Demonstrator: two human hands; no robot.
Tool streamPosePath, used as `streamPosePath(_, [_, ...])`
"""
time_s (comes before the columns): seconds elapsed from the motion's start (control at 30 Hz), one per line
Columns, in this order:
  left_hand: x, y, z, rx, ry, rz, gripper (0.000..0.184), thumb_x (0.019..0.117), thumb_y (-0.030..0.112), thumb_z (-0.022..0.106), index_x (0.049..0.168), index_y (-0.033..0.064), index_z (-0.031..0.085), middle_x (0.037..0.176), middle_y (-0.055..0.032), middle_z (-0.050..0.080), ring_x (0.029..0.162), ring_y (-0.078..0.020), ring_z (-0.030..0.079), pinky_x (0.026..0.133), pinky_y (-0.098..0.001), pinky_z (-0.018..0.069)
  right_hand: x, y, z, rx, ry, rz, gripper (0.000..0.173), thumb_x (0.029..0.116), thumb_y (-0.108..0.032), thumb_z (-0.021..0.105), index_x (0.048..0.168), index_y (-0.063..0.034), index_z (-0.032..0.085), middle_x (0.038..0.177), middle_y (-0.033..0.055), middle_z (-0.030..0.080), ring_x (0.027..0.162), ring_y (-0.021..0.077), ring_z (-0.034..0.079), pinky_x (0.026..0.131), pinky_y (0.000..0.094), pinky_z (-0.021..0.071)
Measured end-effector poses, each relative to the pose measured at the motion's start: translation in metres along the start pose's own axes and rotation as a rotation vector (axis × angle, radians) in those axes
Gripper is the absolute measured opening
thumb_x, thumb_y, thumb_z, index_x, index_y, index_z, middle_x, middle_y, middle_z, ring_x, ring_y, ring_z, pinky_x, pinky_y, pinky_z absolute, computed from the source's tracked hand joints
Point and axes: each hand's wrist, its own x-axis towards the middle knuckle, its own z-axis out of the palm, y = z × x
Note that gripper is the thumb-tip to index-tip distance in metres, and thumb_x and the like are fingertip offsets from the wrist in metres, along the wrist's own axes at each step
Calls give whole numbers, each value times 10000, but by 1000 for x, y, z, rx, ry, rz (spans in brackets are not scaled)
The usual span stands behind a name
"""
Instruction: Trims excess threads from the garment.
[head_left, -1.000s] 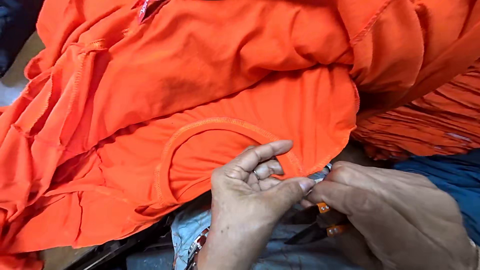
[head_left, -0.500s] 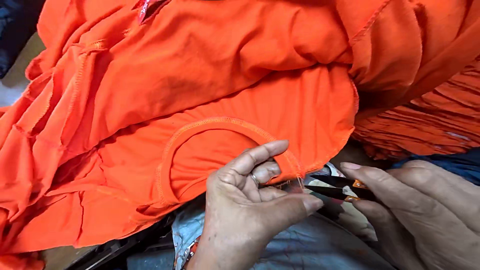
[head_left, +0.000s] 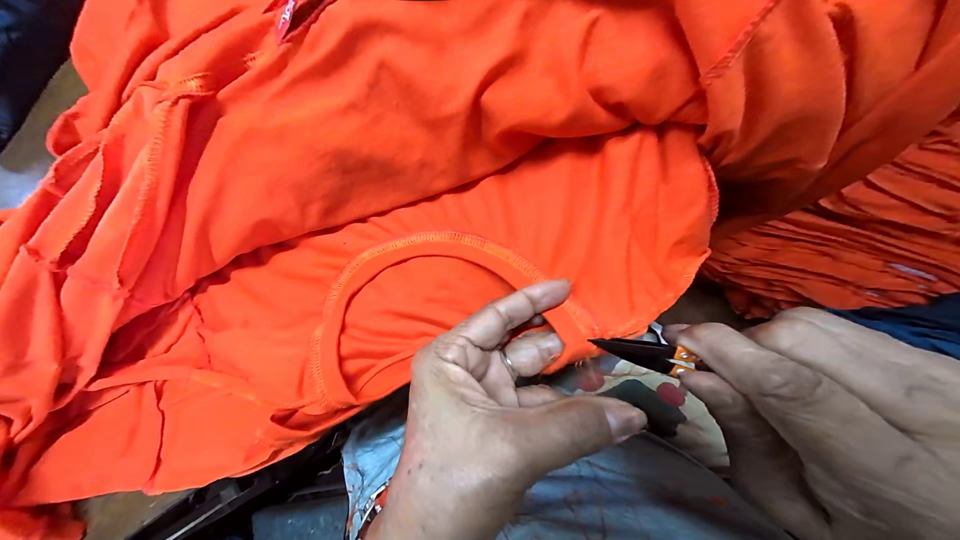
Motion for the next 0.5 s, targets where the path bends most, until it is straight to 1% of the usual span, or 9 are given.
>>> streamPosePath(0.07, [-1, 3, -1, 20, -16, 10, 760, 709, -207, 759, 1419, -4, 578, 1083, -221, 718, 802, -244, 749, 695, -355, 655, -1, 6, 2, 113, -10, 40, 303, 1095, -291, 399, 1109, -67, 604, 793, 52, 527, 672, 162, 521, 571, 325, 413])
streamPosePath(0.13, [-2, 7, 0, 133, -6, 77, 786, 696, -208, 773, 1429, -8, 570, 1139, -177, 709, 784, -239, 753, 665, -360, 668, -2, 11, 4, 403, 22, 185, 337, 1118, -342, 394, 1154, -112, 638, 909, -21, 618, 791, 34, 584, 689, 212, 485])
streamPosePath(0.17, [-3, 8, -1, 243, 12, 132, 792, 696, -185, 786, 1434, 10, 575, 1222, -138, 676, 788, -224, 749, 650, -352, 675, -1, 11, 5, 574, 37, 305, 381, 1118, -403, 374, 1180, -152, 654, 922, -79, 624, 781, -28, 572, 685, 154, 480])
streamPosePath(0.23, [-3, 8, -6, 478, 31, 252, 763, 724, -90, 791, 1444, 46, 580, 1323, -79, 623, 856, -184, 732, 634, -305, 665, 8, 6, 6, 850, 78, 518, 428, 1084, -519, 389, 1156, -218, 684, 765, -154, 566, 602, -74, 491, 537, 109, 421])
streamPosePath(0.27, [-2, 10, -9, 562, 12, 298, 734, 758, -55, 766, 1457, 45, 565, 1360, -75, 603, 907, -174, 725, 649, -288, 658, 12, 3, 5, 904, 71, 539, 419, 1076, -531, 403, 1154, -222, 674, 756, -154, 559, 582, -65, 481, 516, 118, 416])
streamPosePath(0.33, [-2, 14, -13, 667, -26, 359, 688, 809, -27, 691, 1477, 35, 537, 1409, -69, 576, 905, -136, 702, 645, -253, 628, 22, -3, 2, 894, 7, 431, 326, 1057, -485, 501, 1174, -216, 642, 841, -150, 586, 644, -75, 495, 556, 112, 423])
streamPosePath(0.4, [-3, 20, -15, 683, -46, 372, 661, 821, -49, 649, 1469, 28, 544, 1421, -69, 574, 830, -113, 695, 618, -243, 619, 33, -13, 4, 787, -48, 281, 313, 978, -417, 666, 1185, -187, 617, 904, -138, 569, 720, -82, 492, 609, 91, 423])
streamPosePath(0.47, [-4, 23, -15, 664, -55, 369, 668, 804, -71, 616, 1462, 26, 553, 1404, -73, 590, 801, -112, 701, 613, -249, 622, 44, -26, 9, 762, 3, 209, 238, 917, -309, 782, 1082, -172, 679, 860, -123, 671, 732, -44, 626, 637, 138, 550])
streamPosePath(0.5, [-3, 24, -16, 651, -61, 365, 670, 802, -79, 606, 1462, 25, 553, 1384, -74, 599, 790, -117, 702, 613, -255, 627, 49, -31, 10, 740, 25, 195, 166, 914, -256, 784, 1029, -165, 706, 800, -113, 681, 691, -28, 639, 616, 155, 561])
